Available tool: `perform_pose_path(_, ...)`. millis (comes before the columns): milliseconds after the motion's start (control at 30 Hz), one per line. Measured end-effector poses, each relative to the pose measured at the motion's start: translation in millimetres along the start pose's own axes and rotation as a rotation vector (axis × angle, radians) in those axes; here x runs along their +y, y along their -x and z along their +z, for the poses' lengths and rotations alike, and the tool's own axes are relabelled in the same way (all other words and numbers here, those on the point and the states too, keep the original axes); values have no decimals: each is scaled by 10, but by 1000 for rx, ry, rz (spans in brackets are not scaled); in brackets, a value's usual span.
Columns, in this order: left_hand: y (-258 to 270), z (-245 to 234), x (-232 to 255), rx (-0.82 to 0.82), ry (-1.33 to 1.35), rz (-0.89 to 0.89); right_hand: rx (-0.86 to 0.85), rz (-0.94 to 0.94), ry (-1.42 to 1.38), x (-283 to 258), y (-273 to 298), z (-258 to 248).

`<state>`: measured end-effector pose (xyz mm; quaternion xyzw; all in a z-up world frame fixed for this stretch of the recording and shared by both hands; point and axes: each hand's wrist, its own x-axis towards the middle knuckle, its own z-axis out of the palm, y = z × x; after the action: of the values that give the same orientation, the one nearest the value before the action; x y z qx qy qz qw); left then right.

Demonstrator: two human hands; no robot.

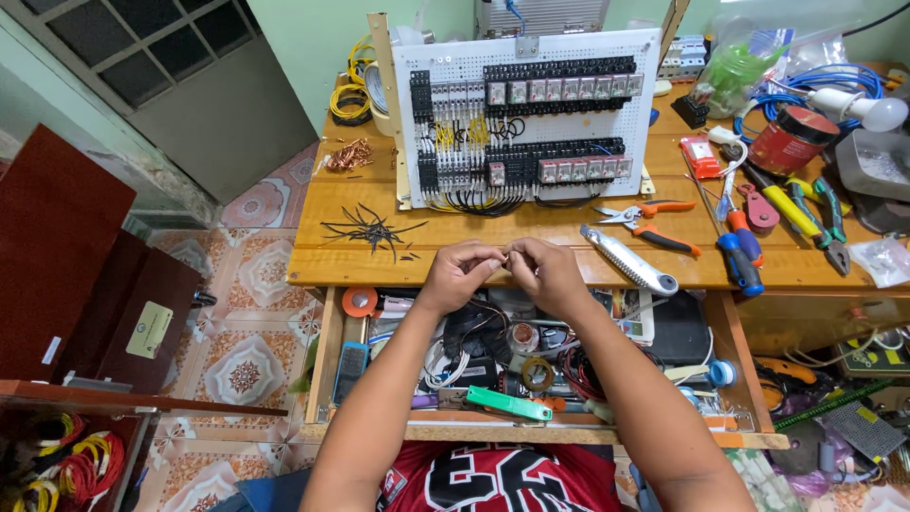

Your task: Wiring an electrical control panel by stripping wires and connecting them to terminal blocks.

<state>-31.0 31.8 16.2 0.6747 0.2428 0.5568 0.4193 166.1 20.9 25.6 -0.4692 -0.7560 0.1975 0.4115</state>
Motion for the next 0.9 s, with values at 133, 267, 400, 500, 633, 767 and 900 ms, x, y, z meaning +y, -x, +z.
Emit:
perform_pose_path(133, 32, 14, -5, -26, 204, -79, -48, 171, -379, -92, 33, 50)
perform_pose_path(267, 114, 94, -40, 40, 583, -210, -41, 284, -834, -77, 69, 155)
perform_pose_path(400, 157, 53, -380, 99, 635, -243, -13, 375, -896, -79, 48, 169)
perform_pose_path(500, 63, 45, -181, 66, 454, -240, 3, 396, -875, -201, 14, 52)
perform_pose_path(633, 49, 40, 23, 24, 394, -247, 44, 341, -719, -253, 33, -19)
perform_pose_path(767, 89, -15, -205, -5, 164, -392, 56, 21, -162, -287, 21, -60)
perform_pose_path(900, 22, -43, 17, -50, 12, -523, 4, -155, 28, -285, 54, -17)
